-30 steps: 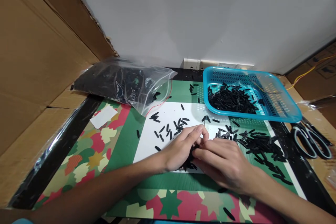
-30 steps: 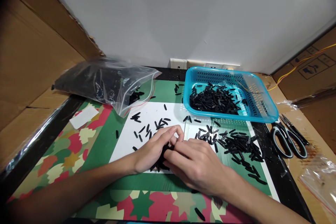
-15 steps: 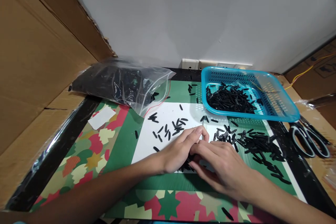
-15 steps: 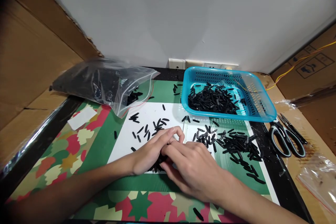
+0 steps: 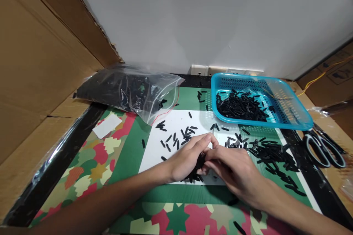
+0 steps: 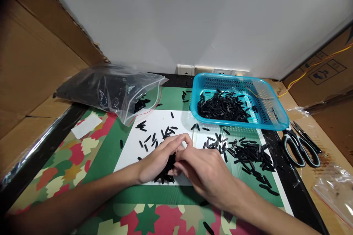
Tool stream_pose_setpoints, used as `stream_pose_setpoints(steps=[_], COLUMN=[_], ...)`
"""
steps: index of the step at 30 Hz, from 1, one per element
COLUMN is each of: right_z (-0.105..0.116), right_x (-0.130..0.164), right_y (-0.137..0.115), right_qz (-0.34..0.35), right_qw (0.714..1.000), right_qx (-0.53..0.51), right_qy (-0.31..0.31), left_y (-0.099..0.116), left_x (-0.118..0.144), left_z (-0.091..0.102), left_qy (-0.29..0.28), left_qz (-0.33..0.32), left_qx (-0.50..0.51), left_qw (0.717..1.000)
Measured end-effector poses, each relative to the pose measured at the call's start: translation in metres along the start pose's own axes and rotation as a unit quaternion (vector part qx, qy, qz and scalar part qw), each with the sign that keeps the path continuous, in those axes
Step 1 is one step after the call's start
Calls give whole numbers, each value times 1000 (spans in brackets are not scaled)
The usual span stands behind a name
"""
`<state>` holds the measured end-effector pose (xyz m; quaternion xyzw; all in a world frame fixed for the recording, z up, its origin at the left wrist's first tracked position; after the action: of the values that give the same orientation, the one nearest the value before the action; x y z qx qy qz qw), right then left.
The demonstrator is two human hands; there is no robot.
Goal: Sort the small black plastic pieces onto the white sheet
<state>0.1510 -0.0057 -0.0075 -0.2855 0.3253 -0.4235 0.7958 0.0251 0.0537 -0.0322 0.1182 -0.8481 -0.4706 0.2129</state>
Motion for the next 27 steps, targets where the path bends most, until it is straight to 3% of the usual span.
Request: stream_pose_setpoints(steps=[5,10,14,19,23,27], right_z=[18,31,29,22,23,28], right_x=[1,3,3,1,1,1], right_y=[10,23,31,35,37,39], right_qz=[-26,-106,-155,-198,-185,-128], right_qw=[994,977,960,945,950,967], right_qx=[-24,-69,-156,-229,-222,-166], right_qy=[98,171,173,126,121,142], left_y=[-1,1,1,1,1,3], left_x=[-1,-1,-2,-3,-3,-3], left_z=[2,2,1,2,4,3], left_qy=[-21,-45,-48,-42,-32,-30], left_qz=[12,13,8,-1,-1,-1], left_qx=[44,42,57,80,81,90], left_qw=[999,998,997,996,996,996])
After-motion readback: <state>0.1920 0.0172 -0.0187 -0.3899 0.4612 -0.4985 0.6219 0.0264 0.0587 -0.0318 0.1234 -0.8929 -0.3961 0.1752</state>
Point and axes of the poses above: each hand's wrist, its own x-axis away from the middle knuckle, its own z-axis out of the back of the hand, y = z × x, the point moved 4 cm from there along -x, towards the middle knuckle, and after that the axes turned 4 degrees about -y, right-handed, at the moved point
